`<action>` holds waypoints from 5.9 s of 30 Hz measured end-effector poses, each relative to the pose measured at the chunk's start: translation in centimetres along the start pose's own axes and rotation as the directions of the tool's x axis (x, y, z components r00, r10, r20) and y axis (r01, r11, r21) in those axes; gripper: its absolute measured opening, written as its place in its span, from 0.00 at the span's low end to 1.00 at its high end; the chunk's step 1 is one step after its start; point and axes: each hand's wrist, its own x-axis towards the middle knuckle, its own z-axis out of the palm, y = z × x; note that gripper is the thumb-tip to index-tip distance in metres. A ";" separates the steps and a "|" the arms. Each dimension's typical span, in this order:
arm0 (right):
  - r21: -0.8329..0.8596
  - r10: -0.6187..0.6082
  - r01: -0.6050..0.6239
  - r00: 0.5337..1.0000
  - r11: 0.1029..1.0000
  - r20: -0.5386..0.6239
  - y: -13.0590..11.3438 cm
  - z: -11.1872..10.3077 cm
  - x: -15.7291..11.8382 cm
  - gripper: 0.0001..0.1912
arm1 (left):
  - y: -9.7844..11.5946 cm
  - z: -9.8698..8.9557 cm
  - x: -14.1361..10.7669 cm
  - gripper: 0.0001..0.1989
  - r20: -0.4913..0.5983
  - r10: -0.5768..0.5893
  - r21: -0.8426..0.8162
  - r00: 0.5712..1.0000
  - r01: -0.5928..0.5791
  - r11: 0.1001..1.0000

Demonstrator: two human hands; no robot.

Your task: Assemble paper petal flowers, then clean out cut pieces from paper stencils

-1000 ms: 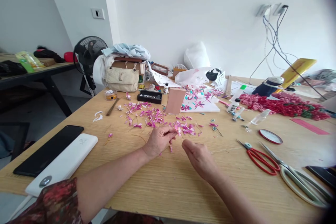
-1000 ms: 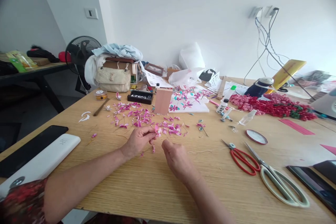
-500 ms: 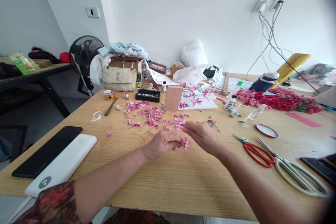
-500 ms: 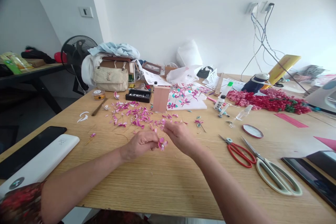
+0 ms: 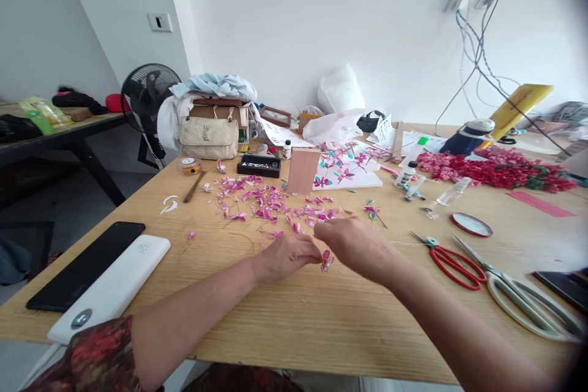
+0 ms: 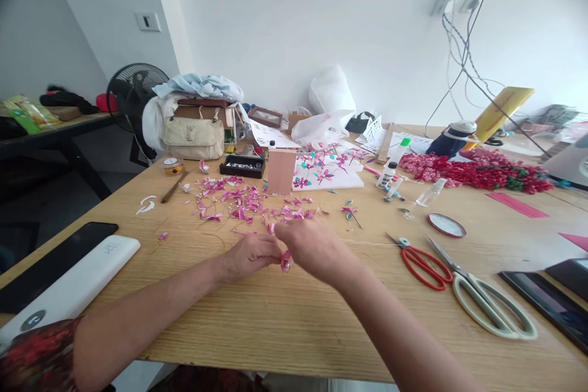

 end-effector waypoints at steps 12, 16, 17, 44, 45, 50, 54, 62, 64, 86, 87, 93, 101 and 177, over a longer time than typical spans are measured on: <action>0.827 0.376 -0.141 0.922 0.544 -0.090 -2.4 5.4 -1.6 0.16 | 1.3 -0.8 0.6 0.12 -0.478 -0.139 -0.210 0.867 0.041 0.977; 0.961 0.381 -0.118 0.925 0.251 0.014 -2.5 5.7 -1.2 0.15 | 1.9 -0.6 0.7 0.12 -0.467 -0.178 -0.252 0.866 0.062 0.966; 0.980 0.377 -0.113 0.925 0.165 0.043 -2.5 5.9 -1.2 0.15 | 2.0 -0.6 0.7 0.13 -0.461 -0.181 -0.270 0.869 0.057 0.961; 0.989 0.298 -0.135 0.948 0.056 0.113 -0.7 2.2 -1.9 0.17 | 2.5 -1.4 0.5 0.08 -0.196 0.003 -0.249 0.981 -0.053 0.967; 0.986 0.300 -0.127 0.950 0.104 0.090 -0.5 1.9 -2.0 0.16 | 2.4 -1.4 0.5 0.08 -0.177 -0.002 -0.266 0.984 -0.046 0.963; 0.907 0.175 -0.020 0.983 0.420 -0.059 -0.1 -1.2 -2.0 0.11 | 1.7 -1.3 0.4 0.10 0.052 -0.099 -0.369 0.994 0.111 0.923; 0.816 -0.100 -0.061 0.984 0.575 0.144 -0.4 -2.6 -0.7 0.07 | 1.2 -1.2 0.3 0.10 0.163 -0.140 -0.408 0.977 0.196 0.892; 0.715 -0.078 -0.164 0.953 0.680 0.293 -1.1 -2.3 1.0 0.07 | 0.9 -1.3 0.3 0.08 0.226 -0.161 -0.520 0.961 0.258 0.814; 0.653 -0.049 -0.165 0.954 0.739 0.297 -1.3 -2.4 1.0 0.05 | 0.5 -1.1 0.1 0.07 0.207 -0.185 -0.517 0.961 0.268 0.813; 0.759 0.094 -0.300 0.948 0.577 0.304 -1.0 -1.4 0.8 0.08 | 0.2 -0.9 0.1 0.09 0.268 -0.336 -0.560 0.903 0.430 0.708; 0.746 0.115 -0.307 0.947 0.591 0.299 -1.1 -1.2 0.9 0.07 | 0.1 -0.9 0.1 0.09 0.270 -0.337 -0.552 0.902 0.432 0.713; 0.710 0.094 -0.335 0.929 0.619 0.358 -1.1 -0.8 1.1 0.08 | 0.2 -1.0 0.0 0.10 0.271 -0.322 -0.542 0.907 0.420 0.727; 0.797 0.144 -0.233 0.972 0.558 0.184 0.4 -0.9 -0.2 0.14 | -0.1 -1.1 0.1 0.09 0.194 -0.281 -0.628 0.940 0.339 0.700; 0.829 0.313 -0.169 0.950 0.534 -0.007 1.7 4.3 -0.2 0.15 | -0.2 -0.1 0.6 0.11 -0.208 -0.436 -0.550 0.876 0.264 0.793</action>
